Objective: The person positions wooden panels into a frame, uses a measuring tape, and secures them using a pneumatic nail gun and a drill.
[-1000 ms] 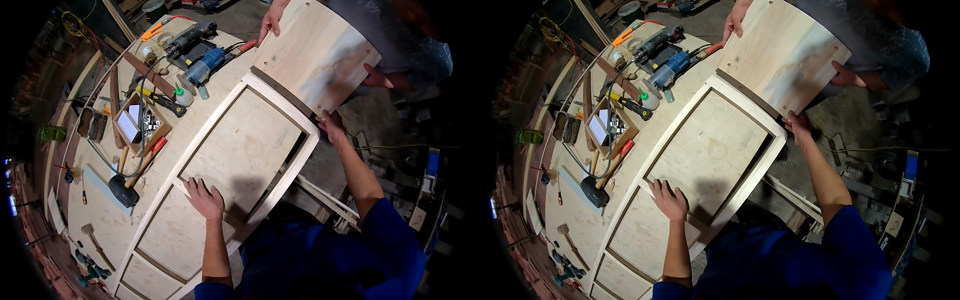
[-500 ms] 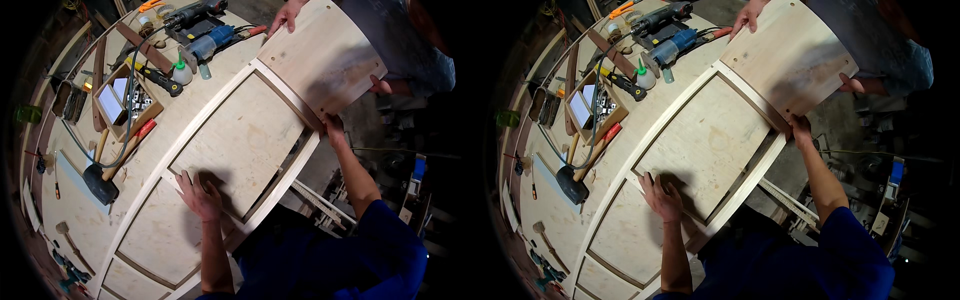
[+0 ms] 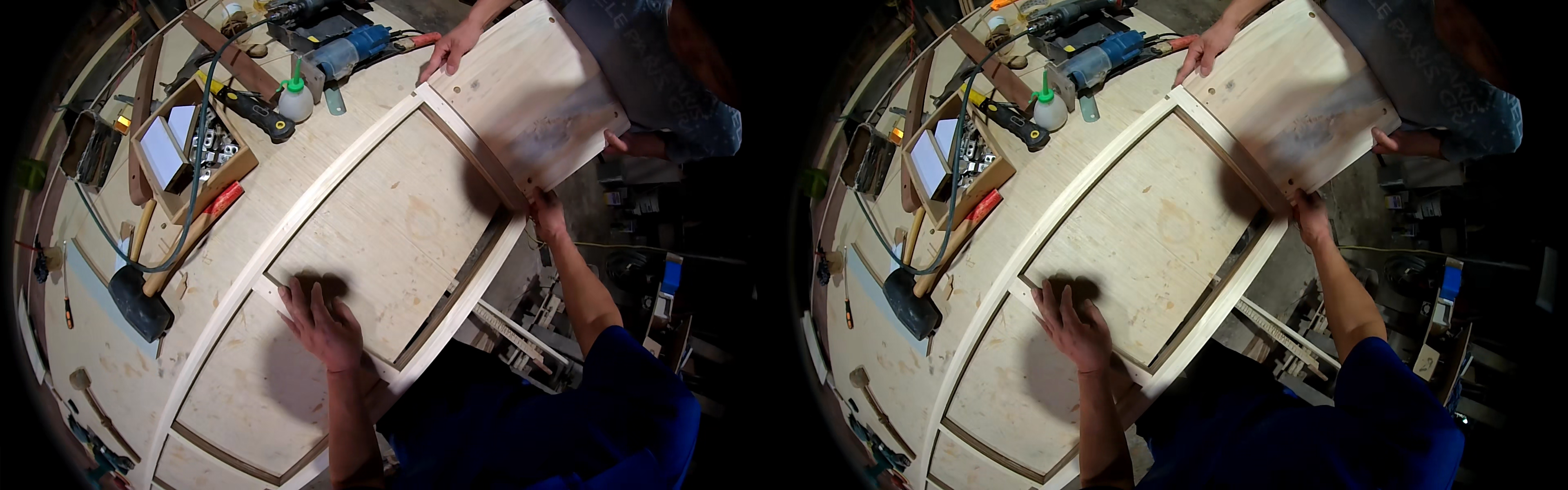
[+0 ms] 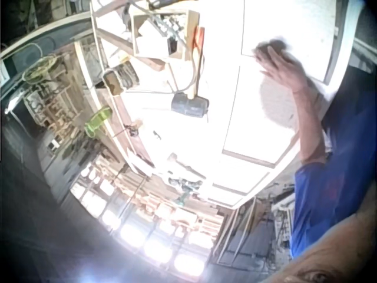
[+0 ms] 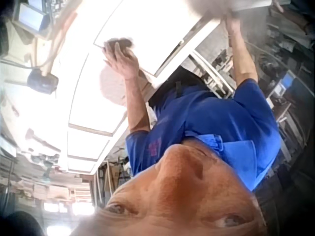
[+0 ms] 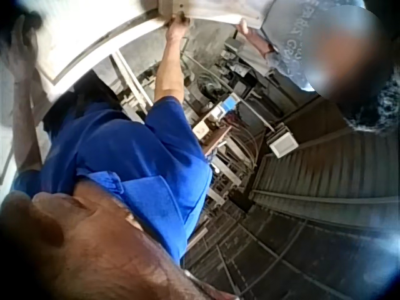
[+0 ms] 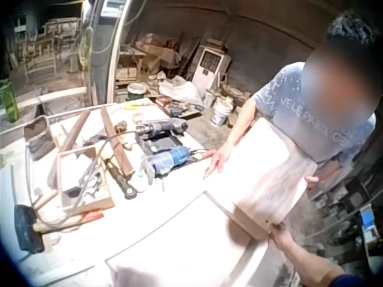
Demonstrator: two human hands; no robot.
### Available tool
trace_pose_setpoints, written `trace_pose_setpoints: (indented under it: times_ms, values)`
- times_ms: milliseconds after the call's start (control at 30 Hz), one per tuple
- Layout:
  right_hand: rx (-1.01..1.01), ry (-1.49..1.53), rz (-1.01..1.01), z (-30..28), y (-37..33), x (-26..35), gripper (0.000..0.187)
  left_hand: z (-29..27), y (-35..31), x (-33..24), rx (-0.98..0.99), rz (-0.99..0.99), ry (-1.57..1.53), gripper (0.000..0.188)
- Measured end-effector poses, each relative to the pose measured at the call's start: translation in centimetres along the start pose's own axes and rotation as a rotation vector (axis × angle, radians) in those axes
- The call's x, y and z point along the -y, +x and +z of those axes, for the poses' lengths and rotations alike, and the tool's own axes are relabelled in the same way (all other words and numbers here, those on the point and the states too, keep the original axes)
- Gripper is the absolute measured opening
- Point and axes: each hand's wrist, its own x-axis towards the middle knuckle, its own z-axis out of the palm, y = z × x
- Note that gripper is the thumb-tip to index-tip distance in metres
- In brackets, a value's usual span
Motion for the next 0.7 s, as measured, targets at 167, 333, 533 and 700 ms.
trace_pose_setpoints:
  times_ms: [167, 333, 533, 700]
  values:
    - [-0.041, 0.107, -0.015, 0.9, -0.5, 0.2, 0.026, -0.3, 0.0, -0.3, 0.024, -0.020, 0.006, 0.041]
    - [-0.016, 0.018, -0.018, 0.1, -0.2, -0.1, 0.025, -0.2, -0.1, -0.3, 0.025, -0.011, 0.011, 0.042]
    - [-0.001, 0.039, 0.020, 0.2, -0.5, -0.1, 0.021, -0.2, -0.1, -0.1, 0.006, 0.019, 0.012, 0.042]
    - [0.029, 0.078, 0.044, 0.2, -0.7, 0.2, 0.023, -0.3, 0.0, -0.2, -0.003, 0.031, 0.013, 0.042]
